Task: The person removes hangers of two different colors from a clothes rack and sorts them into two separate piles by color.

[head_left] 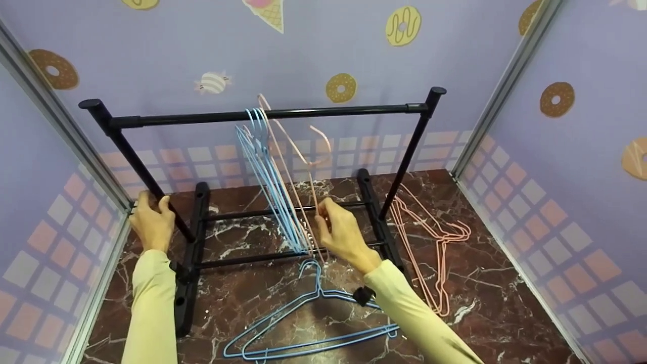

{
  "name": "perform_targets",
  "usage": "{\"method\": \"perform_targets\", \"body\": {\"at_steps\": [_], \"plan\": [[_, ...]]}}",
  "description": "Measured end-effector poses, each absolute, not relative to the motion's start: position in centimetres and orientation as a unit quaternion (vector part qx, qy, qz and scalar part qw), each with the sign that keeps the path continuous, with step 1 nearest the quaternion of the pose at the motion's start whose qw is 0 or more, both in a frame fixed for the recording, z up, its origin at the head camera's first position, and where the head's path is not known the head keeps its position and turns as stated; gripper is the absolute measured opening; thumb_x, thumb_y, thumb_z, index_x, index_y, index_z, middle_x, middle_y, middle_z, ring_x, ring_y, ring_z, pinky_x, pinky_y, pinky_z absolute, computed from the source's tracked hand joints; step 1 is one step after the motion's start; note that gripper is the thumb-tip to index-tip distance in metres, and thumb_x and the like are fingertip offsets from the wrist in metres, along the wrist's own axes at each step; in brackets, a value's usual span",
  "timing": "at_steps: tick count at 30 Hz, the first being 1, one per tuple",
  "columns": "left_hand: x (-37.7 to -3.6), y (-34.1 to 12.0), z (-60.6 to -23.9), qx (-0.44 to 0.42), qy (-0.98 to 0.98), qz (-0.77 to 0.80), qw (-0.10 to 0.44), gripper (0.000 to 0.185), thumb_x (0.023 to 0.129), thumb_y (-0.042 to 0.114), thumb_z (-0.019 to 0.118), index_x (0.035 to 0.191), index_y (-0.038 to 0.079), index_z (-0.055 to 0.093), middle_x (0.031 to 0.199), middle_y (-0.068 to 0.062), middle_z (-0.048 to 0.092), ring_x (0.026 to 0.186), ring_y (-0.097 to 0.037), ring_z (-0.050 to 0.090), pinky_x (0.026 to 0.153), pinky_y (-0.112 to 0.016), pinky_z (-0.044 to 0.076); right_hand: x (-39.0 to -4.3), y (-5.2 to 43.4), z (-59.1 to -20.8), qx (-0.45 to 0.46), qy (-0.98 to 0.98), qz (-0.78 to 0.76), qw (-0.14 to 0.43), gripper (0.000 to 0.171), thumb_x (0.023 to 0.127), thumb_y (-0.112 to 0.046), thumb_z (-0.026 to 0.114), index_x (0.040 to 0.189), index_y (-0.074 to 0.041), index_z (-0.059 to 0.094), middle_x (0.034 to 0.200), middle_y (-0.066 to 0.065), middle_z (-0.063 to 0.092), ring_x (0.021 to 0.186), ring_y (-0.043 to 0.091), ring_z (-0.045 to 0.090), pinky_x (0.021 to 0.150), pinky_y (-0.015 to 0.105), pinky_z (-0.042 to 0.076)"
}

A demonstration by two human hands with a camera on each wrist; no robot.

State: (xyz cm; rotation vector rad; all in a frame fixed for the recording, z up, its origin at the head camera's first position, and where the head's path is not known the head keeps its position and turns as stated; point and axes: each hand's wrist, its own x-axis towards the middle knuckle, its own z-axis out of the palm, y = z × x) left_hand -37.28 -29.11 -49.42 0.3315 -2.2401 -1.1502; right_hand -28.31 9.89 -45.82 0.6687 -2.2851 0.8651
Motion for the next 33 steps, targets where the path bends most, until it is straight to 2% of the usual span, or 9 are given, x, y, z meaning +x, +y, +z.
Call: {"method": "perform_targets", "body": {"at_steps": [12,19,24,33], "plan": [[-37.2,-29.5,-49.4,0.12,-0.842,-0.421,0.315,0.027,0.099,0.02,0.062,0.117,0.0,0.06,0.106,-0.028,0.069,0.105,-0.056,0.057,0.098,-0.06,0.038,-26.3,14.5,-49.9,0.253,-0.882,0.247,0.312,0.014,0.083,0.003,0.064,0.087,-0.006,0.054,0.071,0.003,0.054,0.06,0.014,0.051,0.054,0.031,0.045],[-37.3,-29.3,-49.6,0.121,-0.842,-0.424,0.309,0.028,0.099,0.021,0.062,0.117,0.0,0.059,0.109,-0.03,0.068,0.108,-0.059,0.056,0.098,-0.061,0.038,-25.0,16.3,-52.7,0.255,-0.897,0.239,0.271,0.017,0.08,0.007,0.063,0.084,-0.006,0.053,0.069,0.0,0.051,0.059,0.009,0.046,0.052,0.024,0.04],[-37.3,-29.2,-49.7,0.128,-0.842,-0.429,0.301,0.028,0.099,0.02,0.062,0.119,0.0,0.059,0.113,-0.03,0.067,0.111,-0.06,0.055,0.101,-0.061,0.037,-23.8,17.1,-54.2,0.256,-0.895,0.246,0.269,0.019,0.077,0.008,0.064,0.08,-0.008,0.054,0.065,-0.001,0.05,0.059,0.004,0.041,0.053,0.021,0.035],[-37.4,-29.3,-49.7,0.124,-0.843,-0.427,0.303,0.029,0.099,0.02,0.061,0.12,0.0,0.059,0.118,-0.031,0.065,0.114,-0.061,0.052,0.103,-0.062,0.035,-21.8,19.6,-56.4,0.209,-0.895,0.268,0.288,0.02,0.073,0.011,0.069,0.079,-0.006,0.06,0.066,0.0,0.057,0.059,0.005,0.048,0.053,0.024,0.043]]}}
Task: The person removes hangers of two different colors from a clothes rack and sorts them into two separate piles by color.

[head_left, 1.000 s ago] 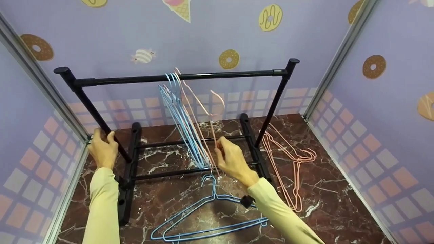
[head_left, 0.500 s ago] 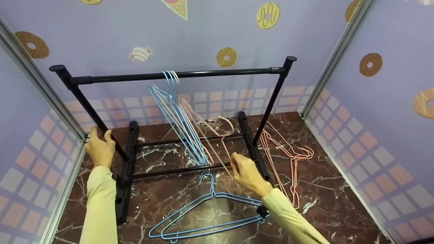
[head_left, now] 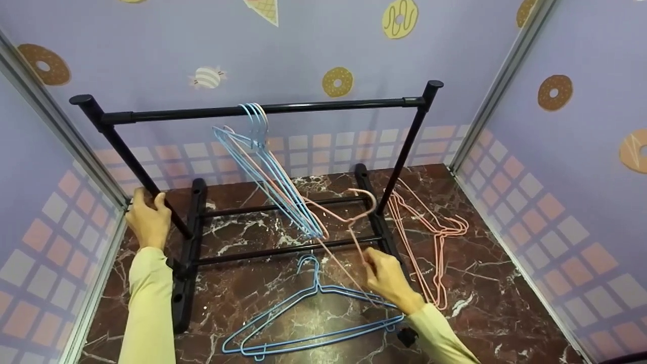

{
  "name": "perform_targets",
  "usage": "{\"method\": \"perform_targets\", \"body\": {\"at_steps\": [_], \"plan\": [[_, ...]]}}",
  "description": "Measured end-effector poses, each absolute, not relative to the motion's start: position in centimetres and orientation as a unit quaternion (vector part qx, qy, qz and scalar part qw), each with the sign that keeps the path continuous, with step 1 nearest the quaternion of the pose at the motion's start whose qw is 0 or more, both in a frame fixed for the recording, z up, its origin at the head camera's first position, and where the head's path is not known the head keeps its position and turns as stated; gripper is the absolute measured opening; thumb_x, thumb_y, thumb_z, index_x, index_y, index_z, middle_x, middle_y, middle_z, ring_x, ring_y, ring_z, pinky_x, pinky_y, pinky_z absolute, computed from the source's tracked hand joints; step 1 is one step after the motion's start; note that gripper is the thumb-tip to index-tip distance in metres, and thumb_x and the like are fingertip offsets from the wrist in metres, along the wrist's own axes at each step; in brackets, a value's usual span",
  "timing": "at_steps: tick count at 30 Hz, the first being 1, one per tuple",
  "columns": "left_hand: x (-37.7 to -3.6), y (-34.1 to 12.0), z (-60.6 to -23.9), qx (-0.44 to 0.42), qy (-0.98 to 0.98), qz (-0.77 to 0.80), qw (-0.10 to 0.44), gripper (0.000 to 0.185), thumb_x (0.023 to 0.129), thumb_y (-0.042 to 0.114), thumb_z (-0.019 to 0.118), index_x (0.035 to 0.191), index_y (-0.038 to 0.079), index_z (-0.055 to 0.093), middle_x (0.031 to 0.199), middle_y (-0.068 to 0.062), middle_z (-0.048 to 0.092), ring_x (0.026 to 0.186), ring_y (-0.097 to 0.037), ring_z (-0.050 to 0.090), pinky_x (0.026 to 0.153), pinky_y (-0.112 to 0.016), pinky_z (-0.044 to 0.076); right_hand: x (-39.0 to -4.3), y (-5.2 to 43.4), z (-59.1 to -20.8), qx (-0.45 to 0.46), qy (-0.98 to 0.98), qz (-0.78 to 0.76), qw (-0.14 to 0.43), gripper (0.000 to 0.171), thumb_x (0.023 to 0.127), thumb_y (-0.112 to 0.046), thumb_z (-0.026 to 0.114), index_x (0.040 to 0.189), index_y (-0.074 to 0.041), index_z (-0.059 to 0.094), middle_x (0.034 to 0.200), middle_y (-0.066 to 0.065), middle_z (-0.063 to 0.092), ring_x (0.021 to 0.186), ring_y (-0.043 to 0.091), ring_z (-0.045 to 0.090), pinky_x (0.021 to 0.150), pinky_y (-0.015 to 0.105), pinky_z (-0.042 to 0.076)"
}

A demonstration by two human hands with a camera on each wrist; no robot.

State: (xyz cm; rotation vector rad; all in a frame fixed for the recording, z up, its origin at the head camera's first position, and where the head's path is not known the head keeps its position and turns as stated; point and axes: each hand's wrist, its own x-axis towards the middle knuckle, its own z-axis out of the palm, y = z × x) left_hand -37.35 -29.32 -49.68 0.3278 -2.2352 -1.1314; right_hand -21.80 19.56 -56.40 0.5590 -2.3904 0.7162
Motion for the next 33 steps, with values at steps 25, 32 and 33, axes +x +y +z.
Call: {"method": "perform_targets", "body": {"at_steps": [25,32,33], "plan": [[-37.4,-29.2,-49.5,0.143,-0.839,-0.441,0.284,0.03,0.101,0.022,0.059,0.124,0.003,0.059,0.123,-0.031,0.065,0.12,-0.063,0.049,0.108,-0.062,0.033,-18.5,29.1,-58.1,0.04,-0.902,0.312,0.294,0.016,0.08,0.008,0.07,0.08,-0.007,0.065,0.064,-0.002,0.067,0.056,0.0,0.058,0.055,0.017,0.044],[-37.4,-29.2,-49.4,0.137,-0.84,-0.438,0.29,0.029,0.1,0.022,0.06,0.122,0.002,0.06,0.122,-0.029,0.067,0.118,-0.062,0.05,0.107,-0.061,0.035,-17.6,30.4,-58.7,-0.039,-0.894,0.345,0.284,0.016,0.085,0.008,0.066,0.083,-0.008,0.066,0.065,0.0,0.068,0.057,-0.001,0.059,0.058,0.012,0.042],[-37.5,-29.2,-49.4,0.137,-0.84,-0.439,0.289,0.029,0.1,0.022,0.06,0.122,0.003,0.059,0.122,-0.028,0.066,0.118,-0.062,0.05,0.107,-0.061,0.034,-17.4,30.6,-58.8,-0.05,-0.89,0.356,0.28,0.015,0.086,0.008,0.065,0.084,-0.008,0.066,0.066,0.002,0.069,0.058,0.001,0.061,0.058,0.011,0.043]]}}
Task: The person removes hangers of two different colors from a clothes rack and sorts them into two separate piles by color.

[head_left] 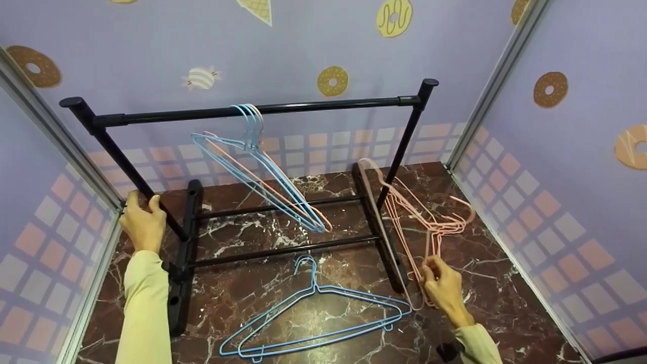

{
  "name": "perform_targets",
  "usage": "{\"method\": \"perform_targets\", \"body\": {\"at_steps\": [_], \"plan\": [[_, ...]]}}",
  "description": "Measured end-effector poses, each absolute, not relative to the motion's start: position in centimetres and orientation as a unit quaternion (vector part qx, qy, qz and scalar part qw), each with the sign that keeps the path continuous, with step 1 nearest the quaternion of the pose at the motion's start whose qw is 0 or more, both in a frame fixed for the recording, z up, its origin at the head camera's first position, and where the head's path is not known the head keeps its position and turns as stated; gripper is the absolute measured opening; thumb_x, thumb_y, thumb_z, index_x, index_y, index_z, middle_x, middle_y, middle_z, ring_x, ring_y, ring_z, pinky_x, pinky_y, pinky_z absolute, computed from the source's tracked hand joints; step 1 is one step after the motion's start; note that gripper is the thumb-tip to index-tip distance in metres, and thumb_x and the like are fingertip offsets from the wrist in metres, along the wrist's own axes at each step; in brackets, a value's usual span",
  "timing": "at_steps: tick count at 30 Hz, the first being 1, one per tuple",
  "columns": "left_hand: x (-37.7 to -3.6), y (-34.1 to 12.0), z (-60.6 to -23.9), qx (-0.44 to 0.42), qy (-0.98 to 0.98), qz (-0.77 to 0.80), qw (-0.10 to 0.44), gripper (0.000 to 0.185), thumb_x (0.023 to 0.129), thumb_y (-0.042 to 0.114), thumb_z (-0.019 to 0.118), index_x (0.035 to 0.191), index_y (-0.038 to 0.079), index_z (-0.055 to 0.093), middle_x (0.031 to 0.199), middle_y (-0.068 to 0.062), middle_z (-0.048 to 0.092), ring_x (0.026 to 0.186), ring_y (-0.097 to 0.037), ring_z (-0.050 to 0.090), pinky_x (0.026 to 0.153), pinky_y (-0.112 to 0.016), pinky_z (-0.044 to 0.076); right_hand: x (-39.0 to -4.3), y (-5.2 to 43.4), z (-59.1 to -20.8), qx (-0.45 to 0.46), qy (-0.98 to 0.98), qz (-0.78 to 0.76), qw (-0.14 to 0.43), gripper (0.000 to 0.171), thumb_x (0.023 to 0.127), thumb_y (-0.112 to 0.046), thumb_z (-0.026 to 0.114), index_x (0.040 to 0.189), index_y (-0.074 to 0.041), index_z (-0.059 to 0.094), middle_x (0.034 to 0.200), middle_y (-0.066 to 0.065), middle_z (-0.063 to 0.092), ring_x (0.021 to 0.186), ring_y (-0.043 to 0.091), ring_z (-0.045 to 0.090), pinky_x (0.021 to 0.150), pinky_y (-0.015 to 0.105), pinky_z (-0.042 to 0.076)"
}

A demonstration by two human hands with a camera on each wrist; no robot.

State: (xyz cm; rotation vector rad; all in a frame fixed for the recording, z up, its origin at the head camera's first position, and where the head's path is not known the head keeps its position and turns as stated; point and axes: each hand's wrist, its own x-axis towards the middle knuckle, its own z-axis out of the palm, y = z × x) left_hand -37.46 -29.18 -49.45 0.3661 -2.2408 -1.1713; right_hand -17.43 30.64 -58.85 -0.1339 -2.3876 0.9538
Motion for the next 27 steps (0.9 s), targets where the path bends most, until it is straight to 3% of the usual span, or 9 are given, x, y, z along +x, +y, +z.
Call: {"method": "perform_targets", "body": {"at_steps": [6,16,24,27], "plan": [[-37.6,-29.1,-49.5,0.136,-0.84,-0.435,0.294,0.03,0.101,0.023,0.059,0.122,0.002,0.058,0.124,-0.027,0.066,0.114,-0.063,0.051,0.104,-0.063,0.036,-16.1,32.1,-59.3,-0.122,-0.855,0.439,0.249,0.009,0.092,0.005,0.064,0.089,-0.003,0.065,0.077,0.015,0.071,0.063,0.02,0.073,0.056,0.017,0.053],[-37.7,-29.3,-49.8,0.135,-0.839,-0.433,0.302,0.029,0.099,0.022,0.061,0.121,0.002,0.06,0.122,-0.028,0.067,0.114,-0.063,0.052,0.102,-0.062,0.037,-16.0,33.7,-59.6,-0.187,-0.839,0.459,0.225,0.004,0.096,-0.001,0.061,0.094,0.0,0.064,0.079,0.014,0.071,0.061,0.003,0.069,0.059,0.02,0.056],[-37.5,-29.3,-49.8,0.14,-0.839,-0.434,0.297,0.03,0.1,0.022,0.06,0.123,0.003,0.059,0.122,-0.027,0.068,0.114,-0.062,0.053,0.102,-0.063,0.038,-18.3,35.2,-59.0,-0.191,-0.877,0.41,0.164,0.007,0.094,-0.005,0.062,0.095,-0.001,0.067,0.08,0.017,0.072,0.061,0.007,0.068,0.057,0.021,0.054],[-37.5,-29.3,-49.7,0.138,-0.839,-0.436,0.295,0.03,0.1,0.023,0.059,0.124,0.003,0.059,0.123,-0.026,0.067,0.114,-0.062,0.053,0.102,-0.063,0.037,-19.3,35.7,-58.9,-0.191,-0.897,0.374,0.141,0.009,0.092,-0.007,0.062,0.094,-0.001,0.068,0.078,0.013,0.073,0.062,0.008,0.068,0.063,0.02,0.05]]}}
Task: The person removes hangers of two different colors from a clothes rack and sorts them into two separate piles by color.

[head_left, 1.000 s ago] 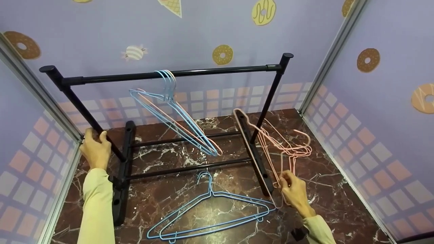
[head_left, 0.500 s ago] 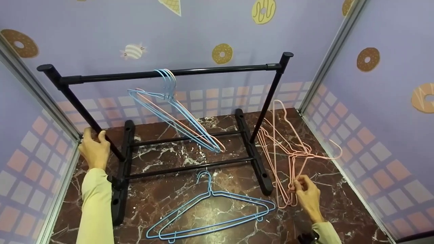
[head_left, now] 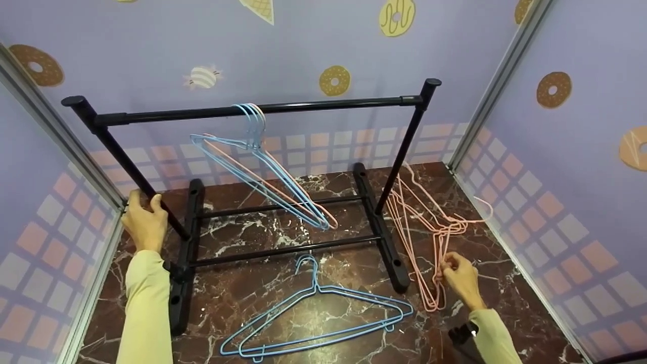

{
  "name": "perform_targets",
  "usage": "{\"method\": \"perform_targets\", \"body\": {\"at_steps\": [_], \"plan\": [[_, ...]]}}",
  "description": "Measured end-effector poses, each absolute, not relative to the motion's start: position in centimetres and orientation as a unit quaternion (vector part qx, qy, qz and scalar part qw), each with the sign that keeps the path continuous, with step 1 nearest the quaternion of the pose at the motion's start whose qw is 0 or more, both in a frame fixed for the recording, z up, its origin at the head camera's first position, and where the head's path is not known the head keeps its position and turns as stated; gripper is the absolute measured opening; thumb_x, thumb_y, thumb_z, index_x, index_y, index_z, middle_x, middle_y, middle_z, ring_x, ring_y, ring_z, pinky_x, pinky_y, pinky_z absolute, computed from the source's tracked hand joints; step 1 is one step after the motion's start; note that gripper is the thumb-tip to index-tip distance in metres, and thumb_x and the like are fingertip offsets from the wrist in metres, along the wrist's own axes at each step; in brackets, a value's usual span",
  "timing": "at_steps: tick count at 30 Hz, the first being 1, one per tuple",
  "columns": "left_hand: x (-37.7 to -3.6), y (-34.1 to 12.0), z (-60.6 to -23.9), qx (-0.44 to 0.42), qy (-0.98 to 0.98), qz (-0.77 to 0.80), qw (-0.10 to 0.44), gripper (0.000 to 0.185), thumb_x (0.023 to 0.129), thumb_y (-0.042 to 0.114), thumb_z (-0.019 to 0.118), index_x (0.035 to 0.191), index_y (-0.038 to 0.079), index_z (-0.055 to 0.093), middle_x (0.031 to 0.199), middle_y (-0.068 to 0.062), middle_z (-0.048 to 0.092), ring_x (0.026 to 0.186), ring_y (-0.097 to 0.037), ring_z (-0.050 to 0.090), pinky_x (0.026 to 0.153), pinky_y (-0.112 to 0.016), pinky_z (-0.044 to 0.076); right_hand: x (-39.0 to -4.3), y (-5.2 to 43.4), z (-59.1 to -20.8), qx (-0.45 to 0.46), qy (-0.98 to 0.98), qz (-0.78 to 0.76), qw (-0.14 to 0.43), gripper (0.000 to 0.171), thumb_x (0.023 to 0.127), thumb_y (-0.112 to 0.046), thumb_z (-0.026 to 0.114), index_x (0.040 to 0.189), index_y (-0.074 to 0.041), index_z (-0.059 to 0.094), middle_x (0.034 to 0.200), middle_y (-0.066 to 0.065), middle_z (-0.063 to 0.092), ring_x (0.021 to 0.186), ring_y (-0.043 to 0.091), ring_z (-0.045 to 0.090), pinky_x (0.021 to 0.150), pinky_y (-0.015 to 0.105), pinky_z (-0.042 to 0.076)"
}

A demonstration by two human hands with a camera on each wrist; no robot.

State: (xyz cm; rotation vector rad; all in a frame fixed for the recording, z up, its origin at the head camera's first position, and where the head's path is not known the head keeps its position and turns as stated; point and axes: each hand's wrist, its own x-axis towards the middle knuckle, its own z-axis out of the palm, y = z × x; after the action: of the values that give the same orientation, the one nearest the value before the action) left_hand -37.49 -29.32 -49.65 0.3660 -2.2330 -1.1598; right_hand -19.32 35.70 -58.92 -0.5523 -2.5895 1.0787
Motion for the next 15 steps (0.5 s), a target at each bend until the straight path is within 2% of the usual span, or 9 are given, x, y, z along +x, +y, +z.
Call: {"method": "perform_targets", "body": {"at_steps": [7,15], "plan": [[-37.3,-29.3,-49.6,0.141,-0.84,-0.434,0.295,0.03,0.101,0.024,0.059,0.123,0.004,0.06,0.123,-0.025,0.068,0.113,-0.061,0.053,0.103,-0.06,0.038,-20.8,36.2,-59.6,-0.177,-0.927,0.311,0.108,0.009,0.084,-0.008,0.061,0.08,-0.003,0.067,0.061,-0.002,0.065,0.06,0.014,0.064,0.067,0.034,0.048],[-37.4,-29.2,-49.6,0.138,-0.839,-0.441,0.287,0.031,0.1,0.023,0.06,0.124,0.003,0.059,0.129,-0.025,0.065,0.119,-0.061,0.049,0.108,-0.061,0.032,-21.2,36.2,-61.1,-0.198,-0.929,0.286,0.123,0.008,0.073,-0.009,0.06,0.075,-0.004,0.066,0.066,0.007,0.067,0.069,0.033,0.067,0.068,0.046,0.05]]}}
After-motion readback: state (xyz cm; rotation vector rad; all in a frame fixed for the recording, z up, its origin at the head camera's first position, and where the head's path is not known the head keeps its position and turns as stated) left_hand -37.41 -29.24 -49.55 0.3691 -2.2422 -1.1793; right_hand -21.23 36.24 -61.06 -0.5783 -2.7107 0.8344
